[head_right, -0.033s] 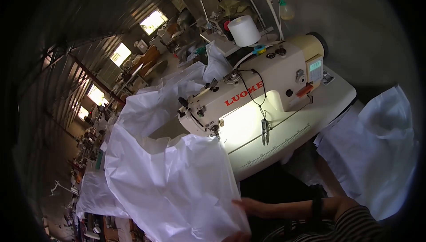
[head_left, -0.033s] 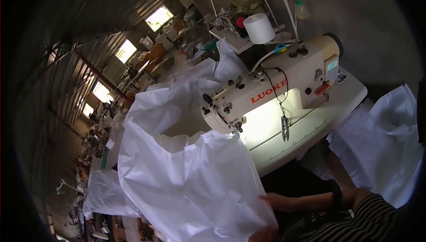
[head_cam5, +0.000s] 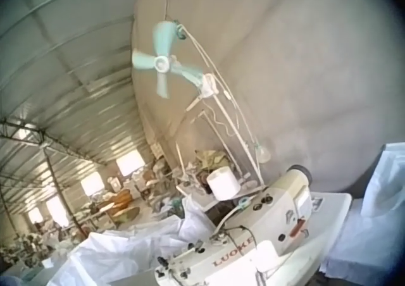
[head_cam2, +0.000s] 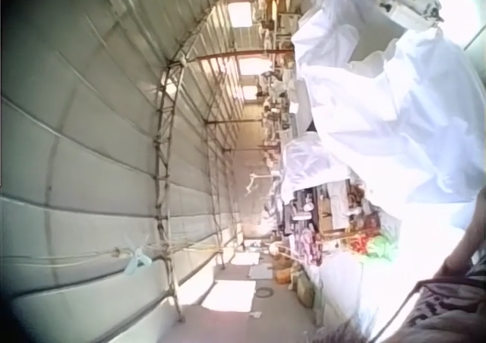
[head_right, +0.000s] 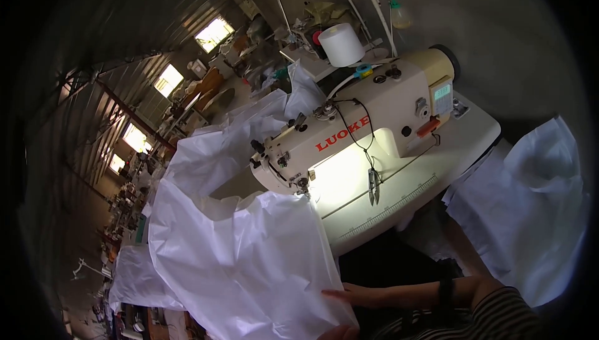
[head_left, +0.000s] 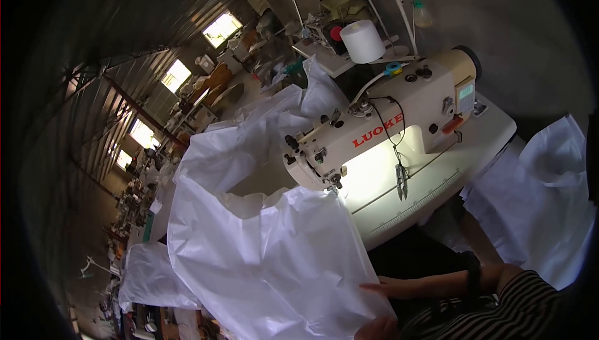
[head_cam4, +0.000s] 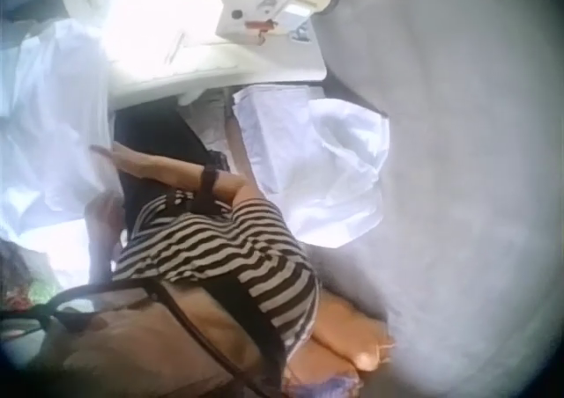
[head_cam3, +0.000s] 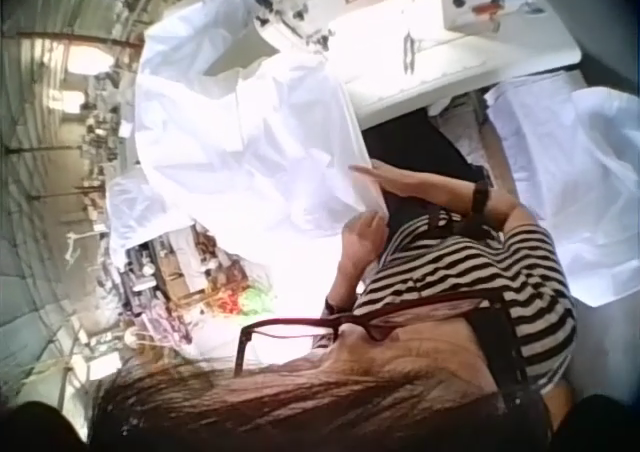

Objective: Sewing large white woven industrial bags using a sewing machine.

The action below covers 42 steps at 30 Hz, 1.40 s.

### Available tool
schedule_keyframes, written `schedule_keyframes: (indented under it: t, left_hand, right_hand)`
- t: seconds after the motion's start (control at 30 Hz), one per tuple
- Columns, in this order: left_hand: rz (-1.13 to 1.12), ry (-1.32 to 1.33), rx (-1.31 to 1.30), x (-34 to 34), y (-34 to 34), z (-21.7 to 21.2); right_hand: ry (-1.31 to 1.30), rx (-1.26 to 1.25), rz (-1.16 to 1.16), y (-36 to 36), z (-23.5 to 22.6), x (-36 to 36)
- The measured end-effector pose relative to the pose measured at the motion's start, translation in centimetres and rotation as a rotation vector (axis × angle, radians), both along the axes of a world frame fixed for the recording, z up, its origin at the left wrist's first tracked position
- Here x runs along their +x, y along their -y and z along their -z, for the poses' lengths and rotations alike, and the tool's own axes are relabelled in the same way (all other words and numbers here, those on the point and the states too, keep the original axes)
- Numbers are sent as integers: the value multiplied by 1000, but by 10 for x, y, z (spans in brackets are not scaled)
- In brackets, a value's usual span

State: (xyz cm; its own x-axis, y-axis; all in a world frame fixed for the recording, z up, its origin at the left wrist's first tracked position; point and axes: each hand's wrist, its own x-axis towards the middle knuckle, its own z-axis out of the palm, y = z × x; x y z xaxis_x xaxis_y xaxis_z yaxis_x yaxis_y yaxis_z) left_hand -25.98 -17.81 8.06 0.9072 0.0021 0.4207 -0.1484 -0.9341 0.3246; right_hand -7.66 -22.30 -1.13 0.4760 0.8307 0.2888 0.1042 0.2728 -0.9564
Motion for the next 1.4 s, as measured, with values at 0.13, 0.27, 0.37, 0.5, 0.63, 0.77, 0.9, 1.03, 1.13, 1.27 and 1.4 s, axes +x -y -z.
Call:
schedule_keyframes:
  t: [0.13,0.27,0.37,0.5,0.63,0.77,0.9,1.03,1.13,1.27,1.4]
  left_hand:
    - [94,-109,-3,5,-15,2]
    - [145,-194,-68,16,-28,1]
    - [11,-128,-18,38,-45,5]
    - [-55,-313,10,72,-71,16]
    - [-33,-327,15,109,-100,30]
    - [-121,-224,40,142,-111,27]
    - [-105,-115,-70,177,-116,34]
    - [-168,63,-109,159,-118,19]
    - [-486,85,-2,108,-151,32]
    - [-704,-180,70,78,-194,67]
    - [-708,-196,205,97,-243,77]
  right_hand:
    - [399,-475,296,-16,-28,37]
    - [761,-832,282,-36,-29,43]
    - [830,-969,319,-54,-22,40]
    - [889,-820,491,-60,-26,51]
    - [835,-818,459,-71,-30,76]
    - [859,-864,459,-93,-32,93]
    - [360,-719,508,-111,-4,127]
    - [473,-649,290,-84,-47,141]
    - [313,-490,410,-28,-59,101]
    - [-81,-533,-42,37,-38,33]
    - [-84,-682,-437,45,-24,1]
